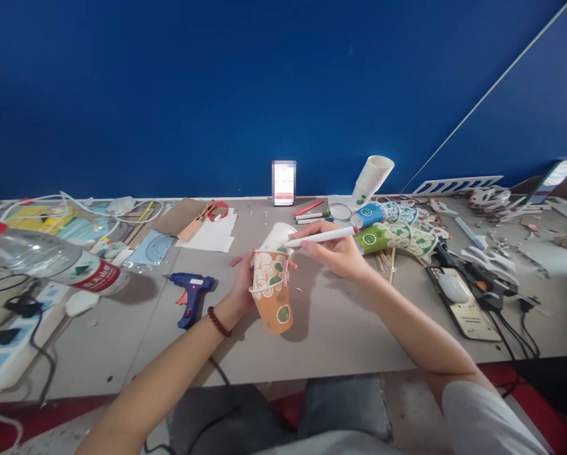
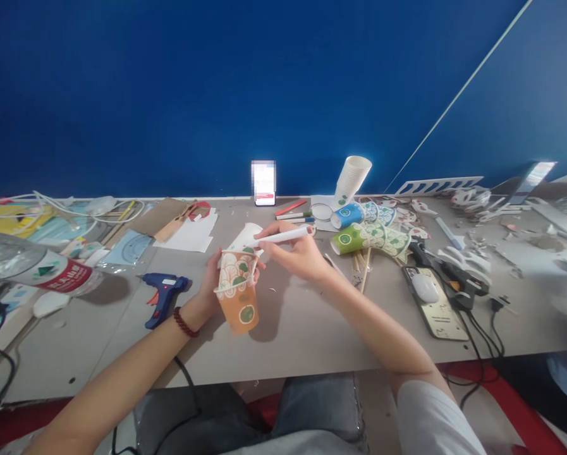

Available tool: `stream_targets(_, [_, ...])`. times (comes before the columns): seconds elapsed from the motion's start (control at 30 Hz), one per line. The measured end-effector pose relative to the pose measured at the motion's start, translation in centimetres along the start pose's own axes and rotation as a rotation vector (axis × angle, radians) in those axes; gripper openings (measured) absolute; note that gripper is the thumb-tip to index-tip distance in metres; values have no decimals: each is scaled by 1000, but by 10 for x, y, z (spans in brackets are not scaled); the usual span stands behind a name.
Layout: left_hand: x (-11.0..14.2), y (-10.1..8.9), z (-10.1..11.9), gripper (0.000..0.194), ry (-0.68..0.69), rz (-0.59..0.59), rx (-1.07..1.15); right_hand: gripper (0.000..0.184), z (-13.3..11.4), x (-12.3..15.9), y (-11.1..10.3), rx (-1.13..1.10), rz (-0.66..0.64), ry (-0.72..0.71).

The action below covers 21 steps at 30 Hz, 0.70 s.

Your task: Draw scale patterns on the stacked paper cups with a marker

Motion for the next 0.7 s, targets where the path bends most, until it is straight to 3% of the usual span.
stream_targets(0.23, [3, 1, 7, 55, 152, 134, -123, 13, 1, 1, 0, -84, 86, -51])
stream_targets(0.43, [4, -8, -2, 55, 489, 347, -394, 13, -3, 7, 5, -121, -41, -107])
stream_targets(0.5, [4, -12, -5, 55, 492, 343, -434, 14, -3, 9, 7, -129, -110, -102])
stream_targets(0.7, [5, -16, -5, 54, 495, 307, -483, 11, -4, 11, 11, -27, -87, -127])
Point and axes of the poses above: each hand's wrist, its own x-axis away from the middle knuckle, its own y-axis out of the palm, z = x × y, the point moved 1 cm from there along -x, towards the middle knuckle, and after that the axes turned 5 degrees about -z, right-handed, at the moved point
